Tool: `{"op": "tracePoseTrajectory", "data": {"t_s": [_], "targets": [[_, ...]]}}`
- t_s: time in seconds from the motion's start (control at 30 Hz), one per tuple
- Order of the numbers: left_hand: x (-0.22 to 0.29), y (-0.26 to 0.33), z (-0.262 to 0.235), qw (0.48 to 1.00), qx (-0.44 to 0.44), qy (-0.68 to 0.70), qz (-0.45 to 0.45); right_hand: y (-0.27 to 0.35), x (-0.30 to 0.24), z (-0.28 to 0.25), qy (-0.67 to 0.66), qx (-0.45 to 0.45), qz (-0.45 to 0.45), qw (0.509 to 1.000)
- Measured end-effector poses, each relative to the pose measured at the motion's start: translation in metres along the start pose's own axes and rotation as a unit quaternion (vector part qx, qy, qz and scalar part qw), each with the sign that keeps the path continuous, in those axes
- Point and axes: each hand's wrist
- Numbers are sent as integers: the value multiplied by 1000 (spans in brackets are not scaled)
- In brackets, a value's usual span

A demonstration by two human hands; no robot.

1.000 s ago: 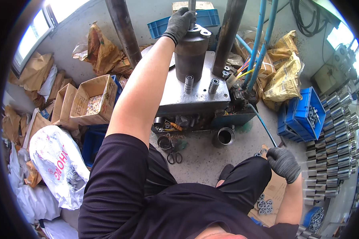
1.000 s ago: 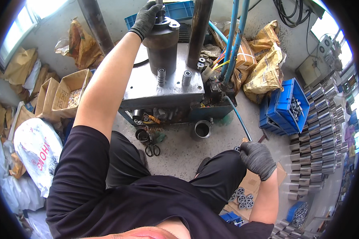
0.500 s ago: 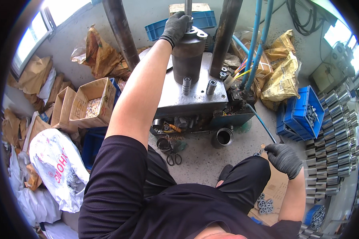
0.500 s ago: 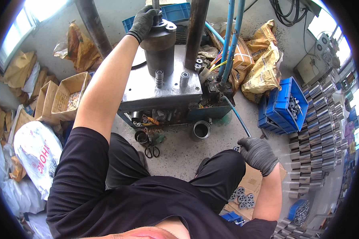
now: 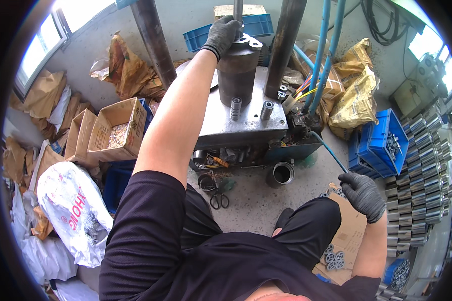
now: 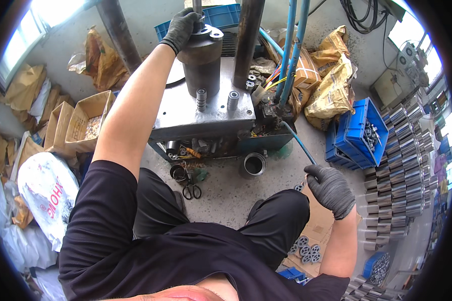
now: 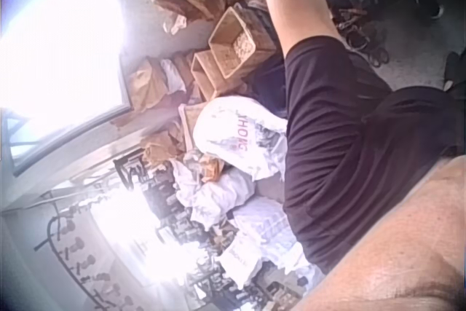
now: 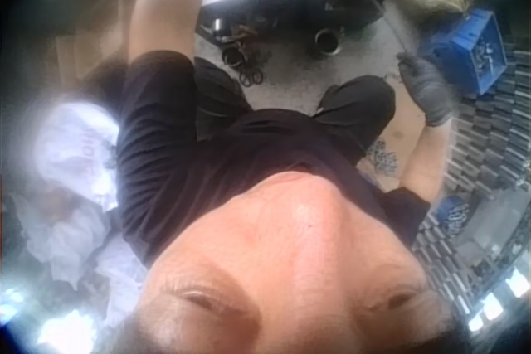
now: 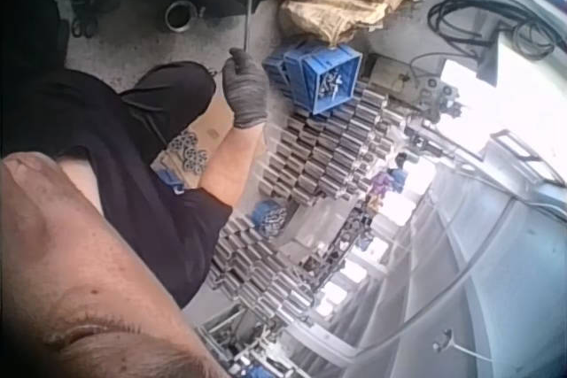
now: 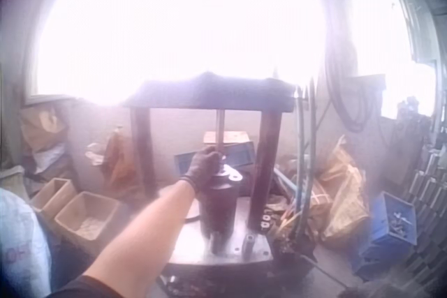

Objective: Operate a hydraulic press to assemble metal components by placing gear plates and cylinders into the machine.

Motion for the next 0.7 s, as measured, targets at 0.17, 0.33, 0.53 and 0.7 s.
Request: {"op": "tracePoseTrajectory", "data": {"t_s": [0.17, 0.33, 0.53, 0.7], "targets": [[-4, -3, -2, 999, -7, -34, 15, 0, 3, 1, 70, -24, 0, 997], [-4, -2, 0, 1000, 1, 5, -2, -2, 3, 0, 6, 29, -8, 1000], [-5, -2, -1, 1000, -3, 9, -2, -1, 1, 0, 60, -33, 11, 998], [-5, -2, -1, 1000, -3, 4, 2, -1, 0, 1, -5, 85, -8, 996]]}}
Point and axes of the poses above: each hand's wrist, its own y-axis away from the middle knuckle, its own z-axis out of the palm, x = y × z, and after that the axes turned 10 degrees about z, right-handed
